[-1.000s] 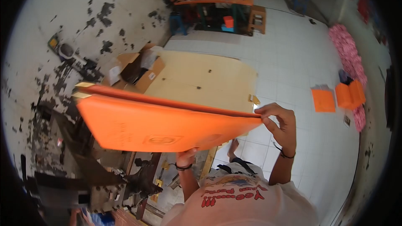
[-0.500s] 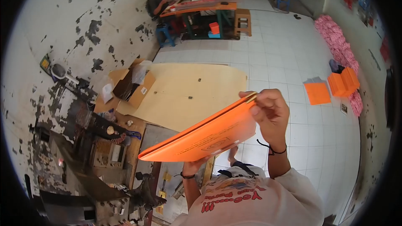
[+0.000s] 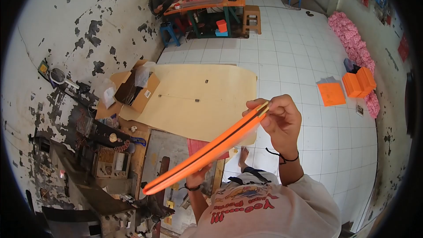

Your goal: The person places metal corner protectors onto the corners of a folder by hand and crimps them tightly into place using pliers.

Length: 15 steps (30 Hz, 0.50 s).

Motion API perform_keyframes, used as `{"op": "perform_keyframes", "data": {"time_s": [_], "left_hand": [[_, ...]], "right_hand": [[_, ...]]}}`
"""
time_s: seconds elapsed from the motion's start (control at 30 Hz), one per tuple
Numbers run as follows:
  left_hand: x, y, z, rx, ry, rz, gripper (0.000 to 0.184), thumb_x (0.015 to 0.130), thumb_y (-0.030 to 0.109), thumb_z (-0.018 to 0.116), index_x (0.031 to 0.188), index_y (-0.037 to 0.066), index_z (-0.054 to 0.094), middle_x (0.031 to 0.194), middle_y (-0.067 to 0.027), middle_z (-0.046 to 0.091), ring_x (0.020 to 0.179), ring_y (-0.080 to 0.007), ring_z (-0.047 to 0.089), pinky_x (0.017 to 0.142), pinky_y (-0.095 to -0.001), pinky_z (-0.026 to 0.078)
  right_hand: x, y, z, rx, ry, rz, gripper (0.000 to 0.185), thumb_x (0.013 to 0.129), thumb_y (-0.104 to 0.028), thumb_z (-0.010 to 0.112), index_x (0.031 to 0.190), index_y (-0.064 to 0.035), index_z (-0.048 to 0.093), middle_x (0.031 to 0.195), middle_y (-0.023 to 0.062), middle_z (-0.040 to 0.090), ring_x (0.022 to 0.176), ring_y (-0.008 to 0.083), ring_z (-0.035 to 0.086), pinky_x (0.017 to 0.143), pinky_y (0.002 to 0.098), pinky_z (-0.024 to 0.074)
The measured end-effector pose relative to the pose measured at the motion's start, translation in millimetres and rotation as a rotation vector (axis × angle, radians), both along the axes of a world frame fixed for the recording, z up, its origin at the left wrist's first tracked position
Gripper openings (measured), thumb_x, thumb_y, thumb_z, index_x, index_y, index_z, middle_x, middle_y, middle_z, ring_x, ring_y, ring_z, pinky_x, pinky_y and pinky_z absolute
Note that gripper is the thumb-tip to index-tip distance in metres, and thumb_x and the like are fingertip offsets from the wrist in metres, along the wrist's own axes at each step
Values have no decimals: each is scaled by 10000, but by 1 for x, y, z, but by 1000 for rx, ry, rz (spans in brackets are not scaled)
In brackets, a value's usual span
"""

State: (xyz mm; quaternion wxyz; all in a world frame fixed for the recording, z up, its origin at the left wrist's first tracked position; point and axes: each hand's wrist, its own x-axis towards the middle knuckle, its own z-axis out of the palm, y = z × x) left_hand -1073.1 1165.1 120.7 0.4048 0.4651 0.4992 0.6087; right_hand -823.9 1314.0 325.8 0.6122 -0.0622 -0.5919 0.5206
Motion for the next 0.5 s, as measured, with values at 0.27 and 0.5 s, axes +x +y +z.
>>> {"op": "perform_keyframes", "data": {"time_s": [0.27,0.5], "left_hand": [[-13,3,-4,150,205,69,286,899,148,671,1131,-20,657,1153,-248,673,1049,-305,672,909,-380,535],[-16,4,-5,156,174,121,192,852,12,738,1042,4,707,954,-57,724,864,-137,657,759,-313,529]], "right_hand": [[-1,0,1,16,77,179,216,955,-53,613,1119,-38,474,1174,260,625,1144,322,627,983,446,507],[-5,3,-1,31,80,211,238,956,-73,618,1134,-52,461,1197,274,616,1136,311,628,985,438,505]]}}
